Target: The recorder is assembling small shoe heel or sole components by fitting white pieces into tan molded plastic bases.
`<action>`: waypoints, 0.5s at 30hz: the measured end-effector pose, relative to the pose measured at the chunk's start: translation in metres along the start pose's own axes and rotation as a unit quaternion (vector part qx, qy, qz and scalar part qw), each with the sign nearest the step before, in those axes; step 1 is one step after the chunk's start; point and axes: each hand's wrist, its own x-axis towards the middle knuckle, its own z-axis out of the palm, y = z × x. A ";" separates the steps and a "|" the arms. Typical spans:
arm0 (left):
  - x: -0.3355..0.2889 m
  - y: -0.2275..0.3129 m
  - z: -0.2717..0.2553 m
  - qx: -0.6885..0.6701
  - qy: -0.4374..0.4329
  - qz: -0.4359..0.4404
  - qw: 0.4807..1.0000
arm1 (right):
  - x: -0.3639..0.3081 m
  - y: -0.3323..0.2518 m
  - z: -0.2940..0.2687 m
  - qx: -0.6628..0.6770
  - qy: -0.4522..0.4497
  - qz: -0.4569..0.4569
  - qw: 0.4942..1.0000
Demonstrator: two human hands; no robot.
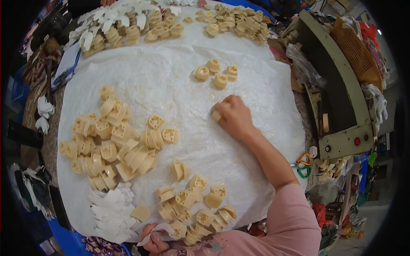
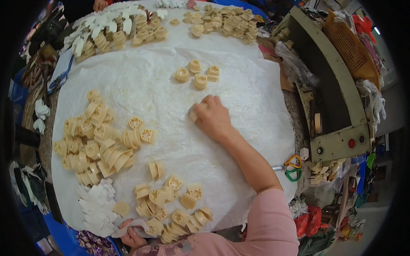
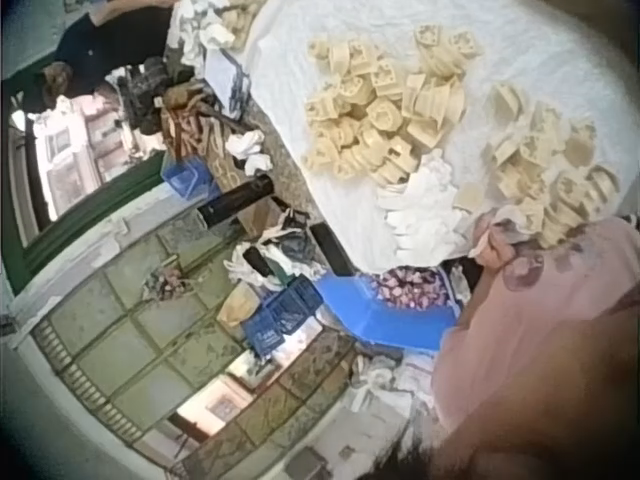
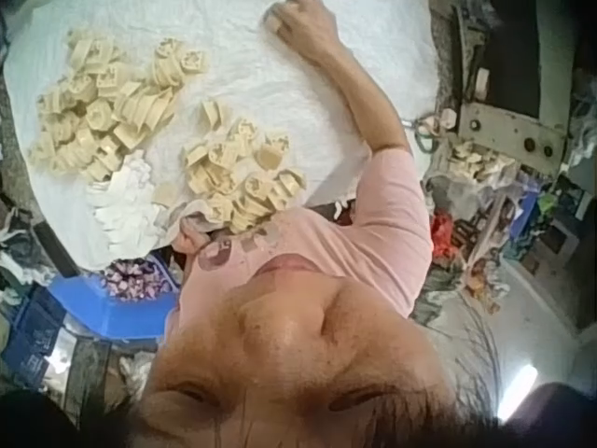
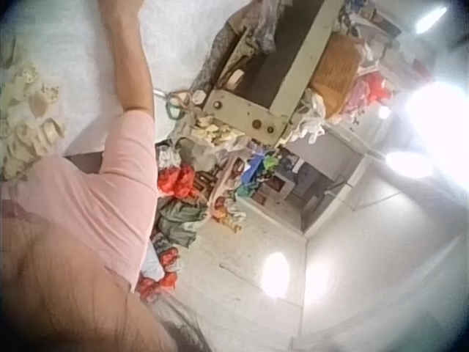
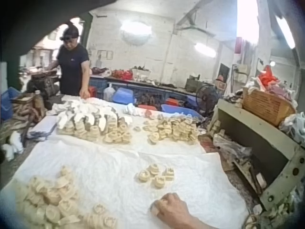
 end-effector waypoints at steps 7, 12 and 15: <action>0.007 0.002 0.001 -0.088 -0.030 -0.006 0.996 | 0.000 0.058 -0.018 0.650 0.128 0.313 0.680; 0.011 0.006 0.000 -0.088 -0.040 0.003 0.995 | -0.072 -0.054 -0.027 0.360 0.035 -0.195 0.911; 0.011 0.006 0.002 -0.080 -0.028 0.006 0.996 | -0.105 -0.098 -0.037 0.237 -0.068 -0.371 0.896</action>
